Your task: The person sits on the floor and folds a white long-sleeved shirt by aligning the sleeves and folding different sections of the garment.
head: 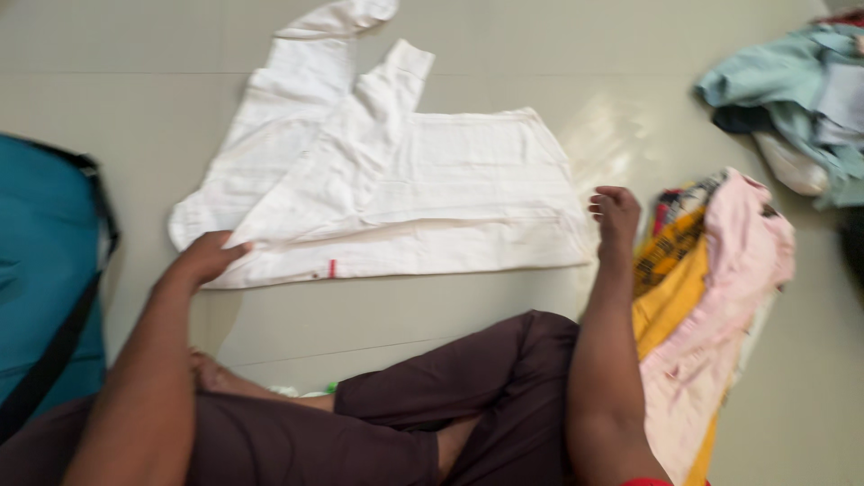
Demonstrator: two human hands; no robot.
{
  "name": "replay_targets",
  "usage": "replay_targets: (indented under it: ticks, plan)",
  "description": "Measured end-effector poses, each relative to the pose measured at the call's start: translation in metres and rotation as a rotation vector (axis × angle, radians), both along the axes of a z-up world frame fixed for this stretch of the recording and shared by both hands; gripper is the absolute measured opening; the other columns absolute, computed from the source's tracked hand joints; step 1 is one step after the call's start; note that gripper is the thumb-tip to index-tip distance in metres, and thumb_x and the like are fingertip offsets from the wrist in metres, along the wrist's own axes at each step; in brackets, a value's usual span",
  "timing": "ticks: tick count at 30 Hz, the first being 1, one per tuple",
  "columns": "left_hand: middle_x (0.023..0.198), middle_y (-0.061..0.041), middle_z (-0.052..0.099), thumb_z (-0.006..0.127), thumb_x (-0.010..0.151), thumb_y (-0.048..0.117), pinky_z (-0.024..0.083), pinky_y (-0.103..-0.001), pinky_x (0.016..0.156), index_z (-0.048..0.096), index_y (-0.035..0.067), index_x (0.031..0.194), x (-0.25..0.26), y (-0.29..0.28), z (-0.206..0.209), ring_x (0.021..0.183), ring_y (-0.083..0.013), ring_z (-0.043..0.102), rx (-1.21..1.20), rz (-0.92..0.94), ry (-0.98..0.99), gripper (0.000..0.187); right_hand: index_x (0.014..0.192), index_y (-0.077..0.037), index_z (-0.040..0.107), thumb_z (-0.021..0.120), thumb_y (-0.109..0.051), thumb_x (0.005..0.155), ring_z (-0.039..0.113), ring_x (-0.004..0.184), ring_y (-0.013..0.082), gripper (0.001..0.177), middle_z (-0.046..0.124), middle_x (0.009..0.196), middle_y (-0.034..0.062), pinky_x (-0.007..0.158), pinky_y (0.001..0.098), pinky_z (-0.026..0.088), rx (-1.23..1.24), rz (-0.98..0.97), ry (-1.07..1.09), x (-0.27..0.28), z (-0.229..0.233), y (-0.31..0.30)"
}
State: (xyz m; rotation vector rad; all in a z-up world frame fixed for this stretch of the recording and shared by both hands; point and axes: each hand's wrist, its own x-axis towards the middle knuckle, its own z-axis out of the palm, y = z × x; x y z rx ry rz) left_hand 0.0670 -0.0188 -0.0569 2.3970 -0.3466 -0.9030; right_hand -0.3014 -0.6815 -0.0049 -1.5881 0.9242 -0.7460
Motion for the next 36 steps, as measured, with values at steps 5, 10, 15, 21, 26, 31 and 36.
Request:
replay_targets:
  ticks: [5,10,15,21,26,31,36]
  plan:
    - [0.122,-0.018,0.074,0.068,0.095,0.042,0.048,-0.051,0.098,0.069,0.006,0.132,-0.013,-0.011,0.029,0.112,-0.0312,0.064,-0.048,0.174,0.086,0.052,0.108,-0.004,0.074,0.067,-0.007,0.088,0.064,0.077,0.0135,0.022,0.074,0.094,0.0069,0.062,0.027,0.05,-0.05,-0.038,0.304,-0.008,-0.021,-0.002]
    - [0.126,-0.017,0.07,0.066,0.097,0.044,0.045,-0.058,0.099,0.068,0.008,0.135,-0.015,-0.016,0.038,0.117,-0.0311,0.059,0.035,0.241,0.111,0.052,0.118,-0.003,0.067,0.086,-0.021,0.078,0.068,0.089,0.0224,0.047,0.072,0.103,0.0133,0.077,0.0355,0.054,-0.208,0.201,0.626,0.005,-0.026,0.002]
    - [0.12,-0.022,0.073,0.068,0.098,0.046,0.048,-0.06,0.098,0.072,0.002,0.129,0.003,0.003,0.019,0.115,-0.0361,0.062,0.085,0.239,0.143,0.054,0.117,0.0,0.063,0.094,-0.022,0.071,0.065,0.091,0.026,0.06,0.069,0.103,0.0156,0.08,0.0407,0.052,-0.135,0.265,0.811,0.013,-0.045,-0.008]
    - [0.085,-0.016,0.073,0.079,0.083,0.047,0.054,-0.048,0.069,0.076,0.003,0.105,0.039,0.036,-0.027,0.074,-0.029,0.063,0.273,-0.148,0.094,0.049,0.109,0.006,0.072,0.084,-0.031,0.086,0.06,0.082,0.0273,0.045,0.069,0.094,0.0149,0.072,0.0446,0.048,-0.044,0.217,0.56,0.001,-0.042,-0.019]
    - [0.08,-0.014,0.064,0.072,0.094,0.044,0.05,-0.047,0.063,0.073,-0.005,0.099,0.046,0.049,-0.051,0.07,-0.0269,0.055,0.145,0.035,0.142,0.05,0.119,-0.001,0.071,0.082,-0.047,0.085,0.063,0.089,0.0251,0.058,0.069,0.098,0.0134,0.077,0.044,0.051,-0.034,0.181,0.748,-0.007,-0.051,-0.018]
    - [0.078,-0.007,0.061,0.072,0.094,0.04,0.05,-0.043,0.065,0.069,0.005,0.103,0.043,0.04,-0.043,0.071,-0.0228,0.054,0.036,0.256,0.284,0.037,0.12,-0.002,0.072,0.085,-0.05,0.08,0.058,0.085,0.0276,0.064,0.068,0.098,0.0128,0.075,0.0473,0.048,0.054,0.18,0.9,-0.019,-0.049,-0.029]
    - [0.081,-0.008,0.058,0.072,0.095,0.036,0.051,-0.043,0.066,0.072,0.004,0.104,0.03,0.031,-0.021,0.072,-0.0231,0.052,0.172,0.134,0.176,0.033,0.119,0.0,0.072,0.083,-0.047,0.084,0.054,0.078,0.0269,0.06,0.064,0.089,0.0129,0.065,0.0483,0.043,0.022,0.249,0.958,-0.019,-0.04,-0.023]
